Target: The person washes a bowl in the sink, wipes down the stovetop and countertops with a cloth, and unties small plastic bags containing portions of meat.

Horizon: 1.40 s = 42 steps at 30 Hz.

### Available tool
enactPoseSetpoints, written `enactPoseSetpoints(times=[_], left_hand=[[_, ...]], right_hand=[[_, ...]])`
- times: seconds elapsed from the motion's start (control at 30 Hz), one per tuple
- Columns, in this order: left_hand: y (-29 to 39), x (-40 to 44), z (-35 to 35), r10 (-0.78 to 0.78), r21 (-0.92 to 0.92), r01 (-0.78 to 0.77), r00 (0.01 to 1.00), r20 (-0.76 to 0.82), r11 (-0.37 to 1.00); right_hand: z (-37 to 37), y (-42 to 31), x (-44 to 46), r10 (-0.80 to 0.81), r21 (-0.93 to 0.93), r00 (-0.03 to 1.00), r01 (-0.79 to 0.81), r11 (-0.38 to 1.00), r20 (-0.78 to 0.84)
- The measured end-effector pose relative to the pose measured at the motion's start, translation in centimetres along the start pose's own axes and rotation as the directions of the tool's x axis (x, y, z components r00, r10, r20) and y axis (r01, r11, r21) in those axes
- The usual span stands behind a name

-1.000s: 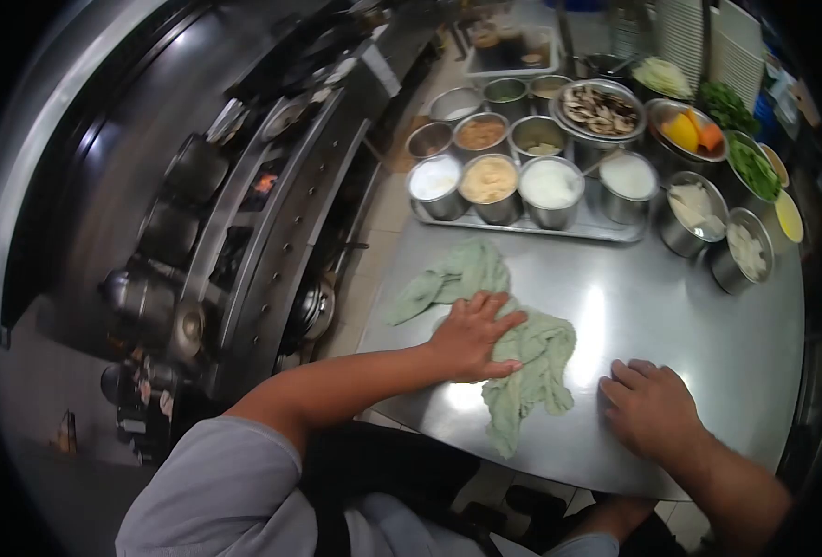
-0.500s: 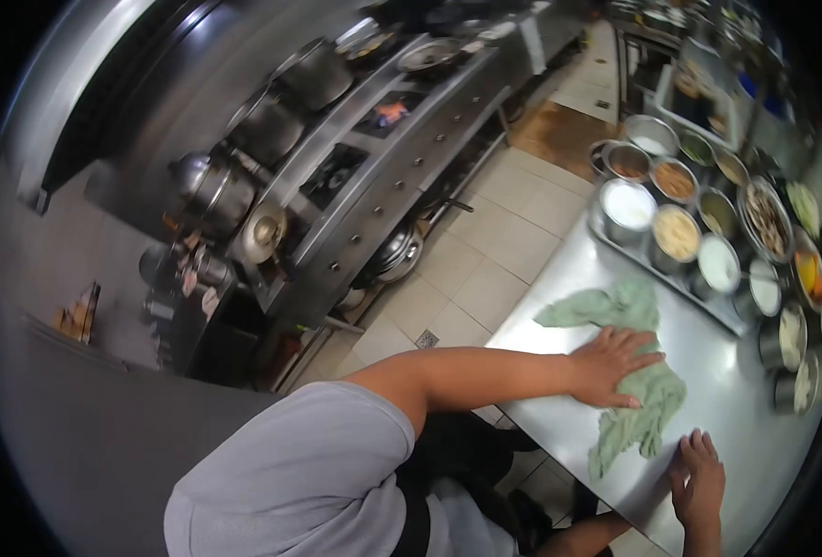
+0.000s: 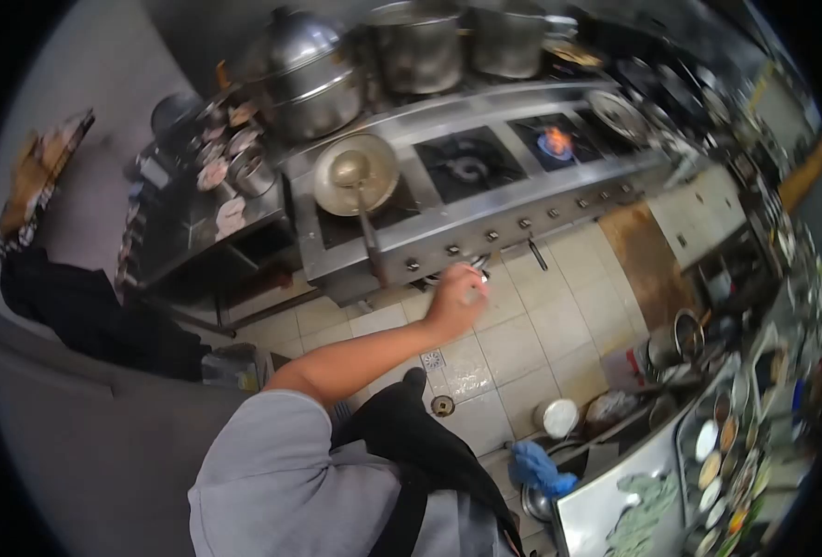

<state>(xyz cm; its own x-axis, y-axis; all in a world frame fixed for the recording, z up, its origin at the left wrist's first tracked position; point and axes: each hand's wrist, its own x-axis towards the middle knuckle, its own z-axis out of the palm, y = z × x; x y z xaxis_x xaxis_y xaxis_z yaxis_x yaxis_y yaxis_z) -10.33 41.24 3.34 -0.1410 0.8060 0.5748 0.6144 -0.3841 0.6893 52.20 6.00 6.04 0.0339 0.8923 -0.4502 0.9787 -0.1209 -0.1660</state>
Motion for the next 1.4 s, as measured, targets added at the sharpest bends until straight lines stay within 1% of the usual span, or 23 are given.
enactPoseSetpoints(times=[0.07,0.1,0.13,0.17,0.2,0.23,0.27,0.3,0.37,0.43,0.53,0.57,0.63,0.7,0.77,0.8,0.83,0.9,0.97,1.13,1.27,1.37,1.4], left_hand=[[-9.0,0.1,-5.4,-0.243,0.095,0.296,0.899,-0.364,0.95],[-13.2,-0.1,-8.2,-0.368,0.073,0.47,0.771,-0.52,0.88],[-17.7,-1.1,-10.5,-0.56,-0.015,0.672,0.604,-0.567,0.74],[-22.3,-2.8,-11.8,-0.708,-0.114,0.825,0.394,-0.586,0.553],[-28.8,-5.3,-11.4,-0.876,-0.153,0.919,0.282,-0.391,0.364],[-30.2,-6.1,-12.3,-0.976,-0.145,0.977,0.13,-0.172,0.156],[-30.7,-7.5,-12.1,-1.0,-0.323,0.946,0.011,0.016,0.005],[-28.4,-6.5,-12.2,-0.974,-0.47,0.868,-0.064,0.217,-0.162],[-28.8,-6.6,-11.0,-0.93,-0.578,0.799,0.07,0.361,-0.164],[-30.1,-6.3,-9.4,-0.852,-0.68,0.689,0.178,0.492,-0.249],[-29.4,-4.7,-10.6,-0.835,-0.665,0.701,0.185,0.519,-0.257],[-29.4,-4.3,-11.3,-0.827,-0.632,0.739,0.192,0.528,-0.233],[-28.0,-2.0,-14.3,-0.695,-0.691,0.64,0.327,0.64,-0.336],[-24.8,1.9,-17.1,-0.699,-0.716,0.534,0.288,0.655,-0.45],[-27.7,1.3,-16.1,-0.814,-0.628,0.752,0.23,0.533,-0.199],[-27.2,1.6,-16.3,-0.883,-0.642,0.765,0.263,0.389,-0.055],[-25.4,2.7,-18.1,-0.898,-0.609,0.793,0.256,0.359,-0.017],[-25.8,0.9,-20.2,-0.851,-0.409,0.88,0.394,0.348,0.24],[-21.0,1.6,-24.9,-0.866,-0.448,0.883,0.328,0.377,0.14],[-13.3,1.1,-33.4,-0.853,-0.512,0.849,0.36,0.378,0.132],[-10.8,2.3,-37.8,-0.912,-0.716,0.675,0.386,0.141,0.175],[-11.8,2.7,-41.9,-0.934,-0.791,0.541,0.34,-0.106,0.287],[-12.9,2.3,-43.5,-0.934,-0.777,0.534,0.296,-0.198,0.334]], right_hand=[[13.1,-19.6,13.9,0.009,0.416,0.996,-0.044,0.909,0.086],[14.1,-26.2,18.9,-0.023,0.526,0.998,-0.013,0.85,0.063],[13.3,-31.3,23.4,-0.053,0.585,0.998,0.028,0.811,0.026],[7.0,-38.4,25.2,-0.14,0.523,0.99,0.127,0.843,-0.014],[8.4,-41.1,29.2,-0.191,0.576,0.97,0.243,0.78,-0.15],[7.7,-45.8,32.7,-0.248,0.535,0.956,0.292,0.793,-0.154],[7.3,-50.5,35.3,-0.371,0.682,0.909,0.394,0.616,-0.189],[5.4,-56.6,36.0,-0.353,0.832,0.935,0.176,0.526,0.026],[5.5,-65.5,38.8,-0.441,0.809,0.877,0.113,0.577,0.191],[6.3,-72.2,40.3,-0.431,0.802,0.812,-0.075,0.592,0.394],[5.5,-77.5,41.8,-0.568,0.759,0.506,-0.377,0.531,0.649],[4.2,-78.3,41.3,-0.614,0.787,0.492,-0.388,0.48,0.617],[1.5,-80.0,41.3,-0.673,0.75,0.384,-0.519,0.409,0.632],[-0.5,-81.9,42.7,-0.709,0.694,0.295,-0.617,0.37,0.64],[-1.7,-82.2,44.5,-0.678,0.782,0.396,-0.388,0.488,0.619],[-2.9,-82.0,45.0,-0.673,0.802,0.437,-0.303,0.514,0.597],[-4.4,-81.1,45.3,-0.664,0.813,0.481,-0.22,0.54,0.572],[-7.7,-78.5,46.3,-0.666,0.788,0.482,-0.088,0.61,0.57],[-12.5,-76.5,45.9,-0.676,0.764,0.458,-0.011,0.645,0.577],[-19.4,-77.1,46.6,-0.794,0.814,0.181,-0.166,0.557,0.58],[-20.4,-85.4,44.3,-0.876,0.833,-0.01,-0.303,0.463,0.483],[-20.4,-93.9,40.2,-0.908,0.871,-0.061,-0.262,0.415,0.414],[-19.9,-96.8,38.8,-0.92,0.91,-0.054,-0.135,0.391,0.387]])
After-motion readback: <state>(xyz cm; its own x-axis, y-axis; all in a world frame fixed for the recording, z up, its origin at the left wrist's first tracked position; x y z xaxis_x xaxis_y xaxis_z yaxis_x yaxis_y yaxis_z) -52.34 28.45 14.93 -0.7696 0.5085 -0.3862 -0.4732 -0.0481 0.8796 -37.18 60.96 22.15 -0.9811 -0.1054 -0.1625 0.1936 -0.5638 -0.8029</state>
